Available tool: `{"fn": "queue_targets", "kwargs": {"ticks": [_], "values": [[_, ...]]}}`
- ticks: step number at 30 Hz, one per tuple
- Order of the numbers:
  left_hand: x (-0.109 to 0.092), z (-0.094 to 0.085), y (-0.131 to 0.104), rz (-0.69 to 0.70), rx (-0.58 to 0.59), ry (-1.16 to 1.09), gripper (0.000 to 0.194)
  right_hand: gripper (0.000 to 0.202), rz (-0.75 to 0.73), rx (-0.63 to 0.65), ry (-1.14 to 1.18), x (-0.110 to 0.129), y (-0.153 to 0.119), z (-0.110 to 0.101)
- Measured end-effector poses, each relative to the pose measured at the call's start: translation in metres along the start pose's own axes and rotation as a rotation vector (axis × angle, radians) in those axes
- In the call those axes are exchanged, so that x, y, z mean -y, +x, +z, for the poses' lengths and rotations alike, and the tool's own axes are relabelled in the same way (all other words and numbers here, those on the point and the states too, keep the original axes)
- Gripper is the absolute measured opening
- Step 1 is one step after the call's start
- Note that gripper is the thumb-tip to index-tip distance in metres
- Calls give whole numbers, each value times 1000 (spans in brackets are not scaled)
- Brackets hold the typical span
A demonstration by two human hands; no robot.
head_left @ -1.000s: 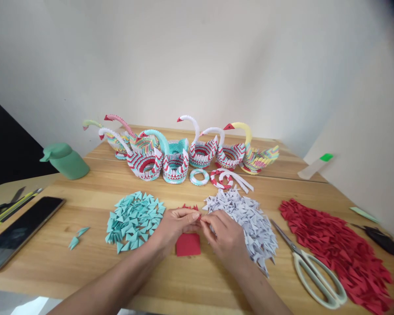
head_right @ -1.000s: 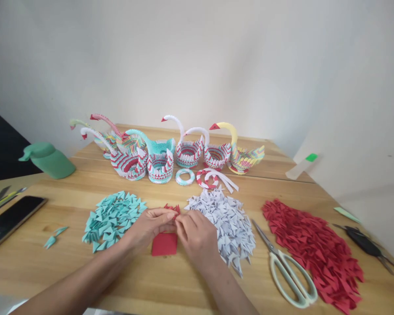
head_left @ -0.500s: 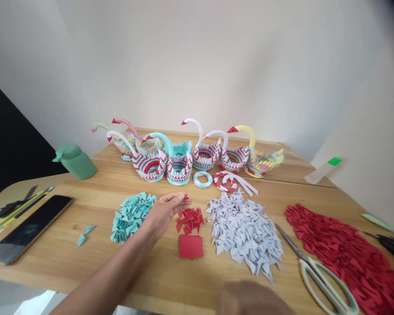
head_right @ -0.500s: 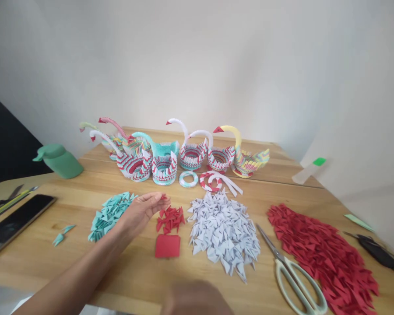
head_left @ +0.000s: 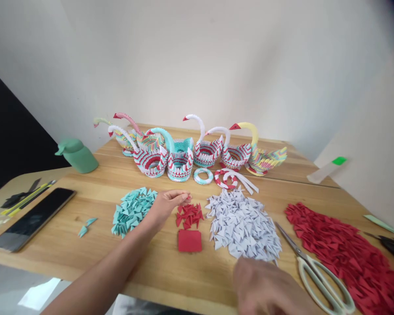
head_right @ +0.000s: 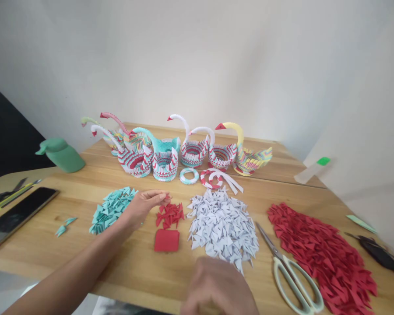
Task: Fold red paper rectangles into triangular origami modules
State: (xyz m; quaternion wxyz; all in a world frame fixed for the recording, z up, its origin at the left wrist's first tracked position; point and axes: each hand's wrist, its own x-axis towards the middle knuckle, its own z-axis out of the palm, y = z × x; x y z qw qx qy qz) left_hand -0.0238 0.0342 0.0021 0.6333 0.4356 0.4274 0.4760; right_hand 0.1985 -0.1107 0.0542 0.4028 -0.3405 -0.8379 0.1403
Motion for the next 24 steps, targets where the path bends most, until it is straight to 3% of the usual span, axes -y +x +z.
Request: {"fn": "queue_targets", "kwargs": {"ticks": [3,9,14,24], "values": [[3,1,0,81,-4,256,22,20,74,57,-109,-15,14,15],[12,3,-2,337,222,605,21,14,3,200,-430,-44,17,53],[13,3,-3,391,153,638,23,13,-34,216,-499,-57,11,67],[4,9,-12,378,191,592,22,22,-64,192,-475,-52,9,73]]}}
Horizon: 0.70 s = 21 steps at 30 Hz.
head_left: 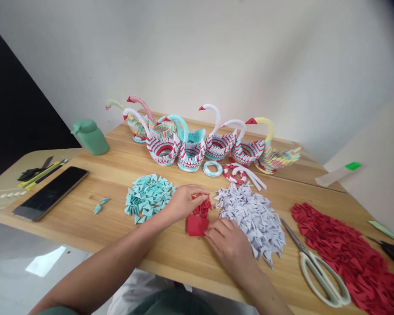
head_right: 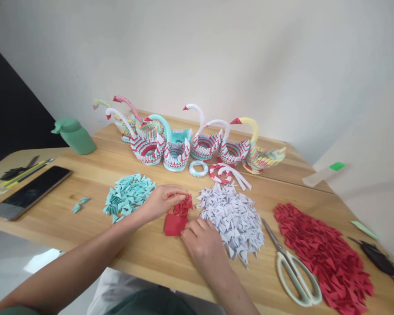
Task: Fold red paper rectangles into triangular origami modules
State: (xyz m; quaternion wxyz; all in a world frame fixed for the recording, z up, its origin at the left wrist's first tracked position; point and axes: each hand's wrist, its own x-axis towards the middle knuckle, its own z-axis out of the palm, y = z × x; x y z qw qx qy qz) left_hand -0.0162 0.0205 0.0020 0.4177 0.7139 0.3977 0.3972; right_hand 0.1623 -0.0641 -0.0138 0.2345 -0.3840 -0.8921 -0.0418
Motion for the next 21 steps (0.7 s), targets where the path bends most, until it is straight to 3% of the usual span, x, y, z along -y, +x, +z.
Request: {"fn": "queue_targets", "kwargs": {"ticks": [5,9,11,16,21], "values": [[-7,-13,0,-35,75,53,25,20,102,-34,206,-7,0,-11],[-18,-36,1,-59,204,267,36,28,525,19,395,-16,8,-30],[-23,-43,1,-74,282,335,38,30,622,75,477,-18,15,-33],[-22,-39,-2,-88,437,448,23,28,570,153,500,-17,33,-18],[-14,-32,-1,-71,402,430,26,26,523,176,456,-21,45,-6]]}}
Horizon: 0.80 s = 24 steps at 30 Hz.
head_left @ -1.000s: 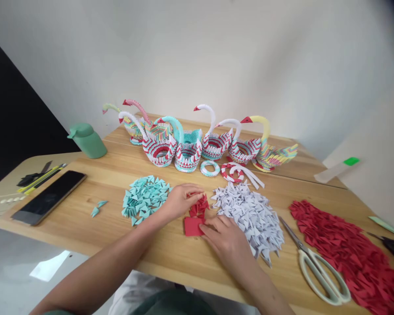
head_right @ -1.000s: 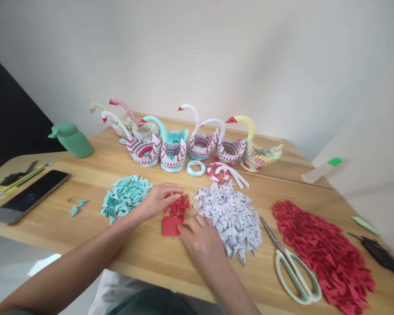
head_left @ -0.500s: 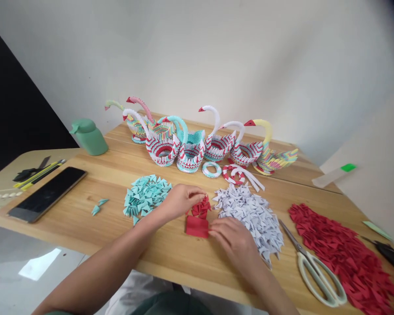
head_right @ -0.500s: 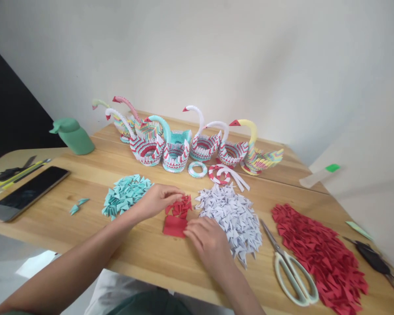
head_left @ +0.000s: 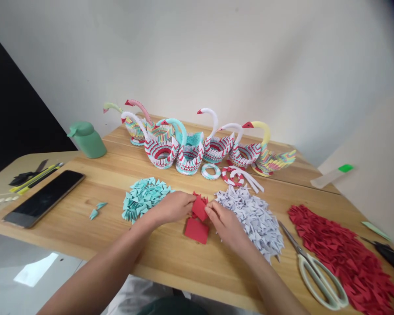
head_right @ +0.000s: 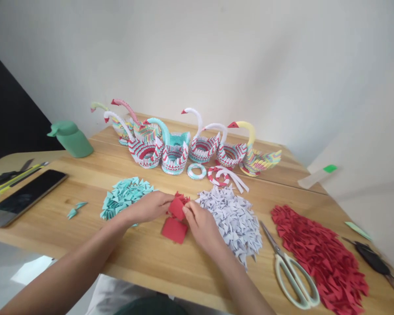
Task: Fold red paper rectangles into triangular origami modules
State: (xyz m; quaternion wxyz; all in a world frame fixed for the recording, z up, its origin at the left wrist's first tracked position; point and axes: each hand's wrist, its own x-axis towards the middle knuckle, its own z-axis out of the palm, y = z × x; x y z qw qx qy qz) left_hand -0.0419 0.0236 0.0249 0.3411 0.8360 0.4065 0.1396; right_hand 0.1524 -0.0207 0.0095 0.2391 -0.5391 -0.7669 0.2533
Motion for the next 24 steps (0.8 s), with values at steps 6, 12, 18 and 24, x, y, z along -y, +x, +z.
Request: {"fn": "queue_targets", "kwargs": {"ticks": [6,12,18,24], "values": [[8,1,6,-12,-275,-225,33,23,2,-28,59,-5,10,-9],[0,9,8,-41,-264,-685,37,22,-26,-104,116,-8,7,-18],[-11,20,11,-156,-334,-953,33,28,-52,-314,139,-13,-3,-18],[-14,27,10,-183,-338,-1185,35,23,-313,-400,21,-17,-6,-19]]}}
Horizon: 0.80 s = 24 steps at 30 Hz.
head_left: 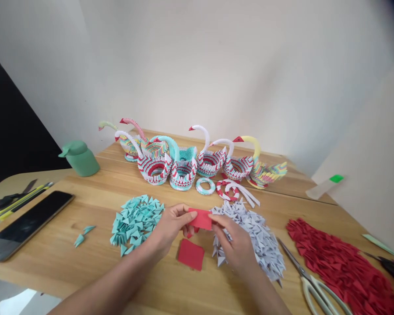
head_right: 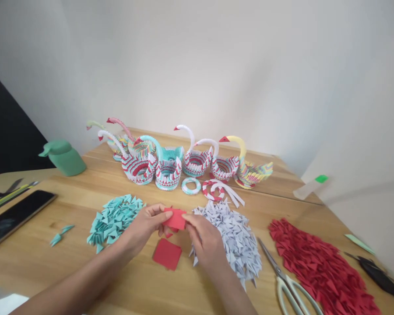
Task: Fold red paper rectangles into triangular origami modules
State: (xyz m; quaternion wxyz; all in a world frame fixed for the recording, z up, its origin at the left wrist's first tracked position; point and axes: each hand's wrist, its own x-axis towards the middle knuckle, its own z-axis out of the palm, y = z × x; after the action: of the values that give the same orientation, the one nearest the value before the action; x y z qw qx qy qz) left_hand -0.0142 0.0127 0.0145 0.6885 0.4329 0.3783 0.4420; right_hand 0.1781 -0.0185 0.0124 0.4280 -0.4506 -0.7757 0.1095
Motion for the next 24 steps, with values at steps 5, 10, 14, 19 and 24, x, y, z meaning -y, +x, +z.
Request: {"fn": "queue_targets", "kwargs": {"ticks": [5,10,14,19,24], "values": [[5,6,-4,-39,55,-19,38,10,-18,-27,115,5,3,-3],[-1,8,-8,51,173,18,43,16,165,-42,220,7,2,-5],[-6,13,-12,139,150,187,57,19,240,-46,257,5,1,-4],[-1,16,-12,185,-12,336,27,21,240,-15,271,7,1,-3],[-2,17,-13,198,-54,399,21,17,245,-74,282,9,1,-2]]}}
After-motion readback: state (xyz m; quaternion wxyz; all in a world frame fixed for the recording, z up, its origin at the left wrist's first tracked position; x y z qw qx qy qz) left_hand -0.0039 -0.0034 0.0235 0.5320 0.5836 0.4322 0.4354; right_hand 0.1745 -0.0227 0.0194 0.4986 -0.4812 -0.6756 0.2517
